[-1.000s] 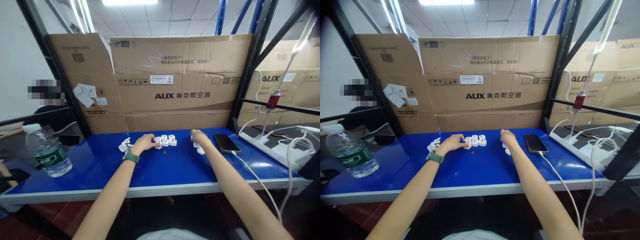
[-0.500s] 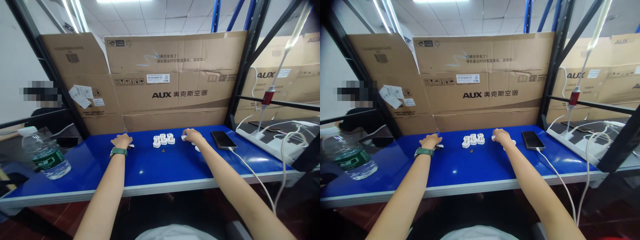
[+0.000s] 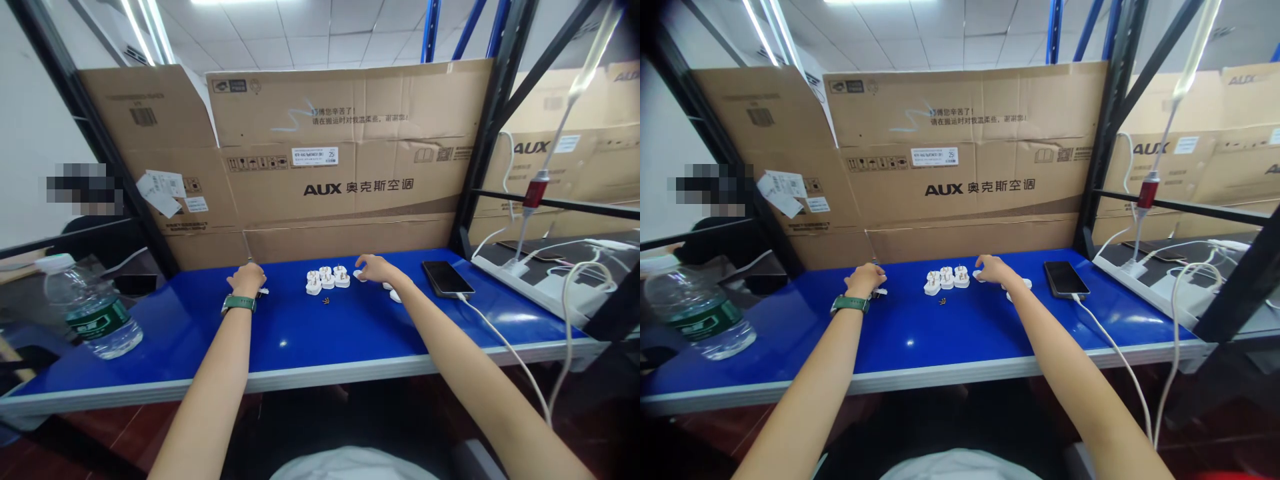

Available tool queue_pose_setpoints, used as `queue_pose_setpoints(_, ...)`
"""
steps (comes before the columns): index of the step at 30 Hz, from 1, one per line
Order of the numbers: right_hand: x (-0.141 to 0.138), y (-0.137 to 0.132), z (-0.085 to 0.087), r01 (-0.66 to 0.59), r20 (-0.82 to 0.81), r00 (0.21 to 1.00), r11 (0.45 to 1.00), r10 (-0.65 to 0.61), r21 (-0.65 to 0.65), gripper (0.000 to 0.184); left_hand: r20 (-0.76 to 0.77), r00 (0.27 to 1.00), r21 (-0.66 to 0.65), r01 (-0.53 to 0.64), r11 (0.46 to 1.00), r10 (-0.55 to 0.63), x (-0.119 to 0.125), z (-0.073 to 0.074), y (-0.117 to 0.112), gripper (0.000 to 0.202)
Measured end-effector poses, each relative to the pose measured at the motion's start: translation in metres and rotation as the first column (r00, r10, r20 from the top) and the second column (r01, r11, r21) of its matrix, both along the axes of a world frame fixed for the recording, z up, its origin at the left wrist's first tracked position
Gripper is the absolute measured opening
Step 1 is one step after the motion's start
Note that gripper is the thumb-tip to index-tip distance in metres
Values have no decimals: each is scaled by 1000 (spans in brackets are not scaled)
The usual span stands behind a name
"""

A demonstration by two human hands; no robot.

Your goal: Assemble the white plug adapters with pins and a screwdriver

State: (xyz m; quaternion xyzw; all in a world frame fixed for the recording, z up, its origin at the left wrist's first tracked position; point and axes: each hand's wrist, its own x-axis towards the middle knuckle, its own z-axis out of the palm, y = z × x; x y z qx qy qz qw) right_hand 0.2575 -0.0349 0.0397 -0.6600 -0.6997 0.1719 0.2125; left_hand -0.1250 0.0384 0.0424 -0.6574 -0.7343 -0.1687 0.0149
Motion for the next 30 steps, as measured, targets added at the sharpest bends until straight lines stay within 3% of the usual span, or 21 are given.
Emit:
queue_pose_setpoints(3, 0, -6, 8, -63, -295, 953, 998, 66, 17, 33, 17, 1000, 70, -20, 997, 19, 7, 4, -7, 32)
queue_pose_setpoints(6, -1, -16, 18, -197, -707, 687, 979, 170, 45, 31, 57, 983, 223, 158, 962, -175, 20, 9, -12, 40)
queue_pose_setpoints(9, -2, -22, 27, -315, -858, 473, 948, 201, 48, 29, 72, 883, 355, 412, 839, -464, 39, 10, -17, 47)
queue_pose_setpoints(12, -3, -24, 29, -369, -907, 381, 929, 177, 26, 35, 96, 745, 397, 579, 712, -660, 63, 9, -25, 52)
queue_pose_setpoints(15, -5, -24, 26, -360, -906, 383, 932, 178, 31, 45, 151, 613, 415, 673, 613, -776, 84, 9, -38, 53)
queue_pose_setpoints(18, -10, -24, 21, -356, -859, 458, 932, 230, 60, 51, 134, 506, 388, 764, 515, -852, 98, 10, -53, 54)
queue_pose_setpoints(21, -17, -25, 19, -400, -759, 542, 905, 361, 145, 48, 127, 425, 333, 833, 442, -896, 107, 11, -63, 55)
queue_pose_setpoints(24, -22, -26, 18, -428, -664, 584, 872, 468, 238, 51, 145, 394, 317, 850, 420, -908, 111, 9, -66, 53)
queue_pose_setpoints(28, -28, -25, 15, -372, -556, 683, 881, 474, 294, 45, 164, 421, 327, 830, 452, -892, 113, 6, -65, 53)
queue_pose_setpoints(30, -31, -23, 13, -387, -461, 703, 835, 542, 393, 43, 195, 426, 339, 816, 468, -884, 114, 4, -64, 53)
